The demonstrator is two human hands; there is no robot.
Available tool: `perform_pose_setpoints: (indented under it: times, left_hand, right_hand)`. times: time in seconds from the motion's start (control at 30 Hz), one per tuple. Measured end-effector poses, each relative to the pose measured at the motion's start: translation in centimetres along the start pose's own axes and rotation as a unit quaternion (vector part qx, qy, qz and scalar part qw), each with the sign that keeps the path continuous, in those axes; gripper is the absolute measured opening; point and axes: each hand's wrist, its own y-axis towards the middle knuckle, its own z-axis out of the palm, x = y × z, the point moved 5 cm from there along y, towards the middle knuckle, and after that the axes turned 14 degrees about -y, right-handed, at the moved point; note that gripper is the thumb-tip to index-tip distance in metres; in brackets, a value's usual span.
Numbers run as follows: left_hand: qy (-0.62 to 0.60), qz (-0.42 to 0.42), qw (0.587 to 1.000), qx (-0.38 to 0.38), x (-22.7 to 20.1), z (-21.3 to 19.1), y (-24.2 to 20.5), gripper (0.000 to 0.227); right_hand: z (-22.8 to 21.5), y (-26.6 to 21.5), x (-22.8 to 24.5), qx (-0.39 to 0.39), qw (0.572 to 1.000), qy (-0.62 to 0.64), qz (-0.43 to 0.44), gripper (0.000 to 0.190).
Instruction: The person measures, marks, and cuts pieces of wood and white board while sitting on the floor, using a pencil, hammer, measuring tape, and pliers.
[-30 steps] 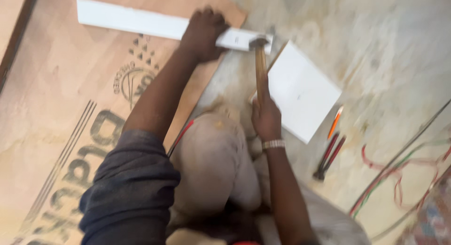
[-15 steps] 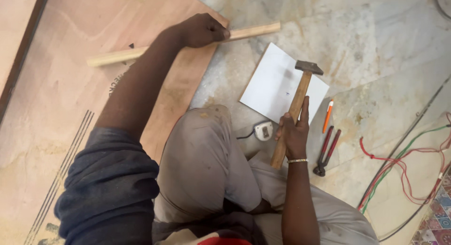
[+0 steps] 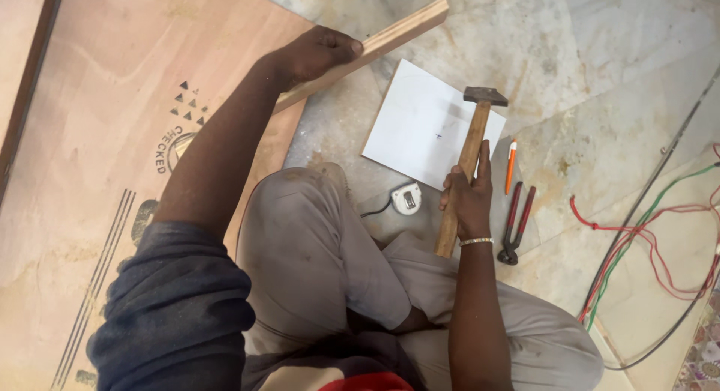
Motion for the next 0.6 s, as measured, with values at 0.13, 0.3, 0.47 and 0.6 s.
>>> perform_pose_setpoints:
  times: [0.13, 0.3, 0.47, 0.6]
  left_hand:
    - [-0.011, 0.078, 0.995, 0.059, -2.5, 3.7, 0.0, 0.05]
    - [0.392, 0.265, 0.88, -0.035, -4.6, 11.7, 1.1, 0.059]
    - [0.497, 0.235, 0.835, 0.025, 0.0, 19.3, 2.8, 0.064]
    - [0.539, 0.185, 0.821, 0.046, 5.0, 20.8, 3.3, 0.062]
  right_hand:
    - [-3.5, 3.3, -2.7, -0.072, 0.987, -0.143, -0.025, 0.075]
    - [-10.9, 7.1, -7.7, -0.113, 0.884, -0.444, -0.097, 0.07]
    - [-12.3, 6.5, -12.4, -0.118, 0.878, -0.453, -0.102, 0.073]
    - [-12.7, 7.4, -13.6, -0.091, 0.885, -0.456, -0.021, 0.062]
